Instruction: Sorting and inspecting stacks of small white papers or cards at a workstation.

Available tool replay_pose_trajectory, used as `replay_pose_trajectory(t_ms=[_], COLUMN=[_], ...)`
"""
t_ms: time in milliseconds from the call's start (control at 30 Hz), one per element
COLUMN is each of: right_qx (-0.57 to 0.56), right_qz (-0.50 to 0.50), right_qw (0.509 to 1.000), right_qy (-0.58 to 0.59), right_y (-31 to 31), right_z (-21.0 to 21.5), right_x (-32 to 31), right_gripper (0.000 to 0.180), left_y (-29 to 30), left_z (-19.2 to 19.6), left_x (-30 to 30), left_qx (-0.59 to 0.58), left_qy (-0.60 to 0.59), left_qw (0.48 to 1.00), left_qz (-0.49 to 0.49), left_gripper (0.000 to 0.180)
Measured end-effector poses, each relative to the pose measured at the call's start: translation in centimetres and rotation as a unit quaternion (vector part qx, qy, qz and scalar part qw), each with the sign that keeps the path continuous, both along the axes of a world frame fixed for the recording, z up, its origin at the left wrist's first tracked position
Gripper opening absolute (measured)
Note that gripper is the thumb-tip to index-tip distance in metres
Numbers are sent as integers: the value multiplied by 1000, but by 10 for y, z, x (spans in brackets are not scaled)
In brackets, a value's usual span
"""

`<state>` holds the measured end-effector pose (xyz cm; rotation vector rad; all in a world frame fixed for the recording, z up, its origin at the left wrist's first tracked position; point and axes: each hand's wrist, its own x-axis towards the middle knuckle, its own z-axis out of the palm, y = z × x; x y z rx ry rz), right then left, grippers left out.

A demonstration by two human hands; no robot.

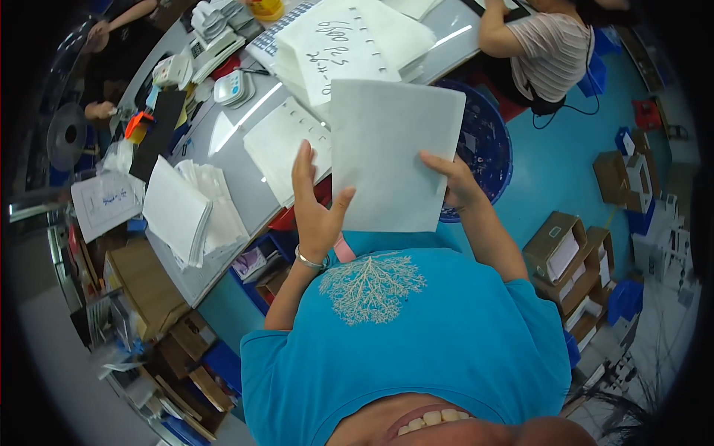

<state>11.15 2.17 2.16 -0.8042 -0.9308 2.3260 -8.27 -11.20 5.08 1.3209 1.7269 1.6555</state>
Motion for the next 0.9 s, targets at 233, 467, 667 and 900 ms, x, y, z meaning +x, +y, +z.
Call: replay_pose_trajectory(t_ms=[233, 467, 667, 900], right_qx=[60, 20, 57, 135], right_qz=[-72, -143, -212, -218], right_qw=[996, 975, 971, 962], right_qy=[5, 170, 93, -98], right_y=[14, 33, 22, 33], right_z=[-4, -9, -5, -2], right_x=[43, 67, 97, 142], right_gripper=[54, 49, 56, 28], left_y=[25, 60, 84, 100], left_z=[-46, -48, -46, -48], left_x=[38, 67, 81, 89], left_qx=[-239, -263, -299, -275], left_qy=[-319, -344, -283, -256], left_qw=[896, 867, 866, 874], left_qz=[-196, -247, -284, -308], left_gripper=[44, 49, 48, 41])
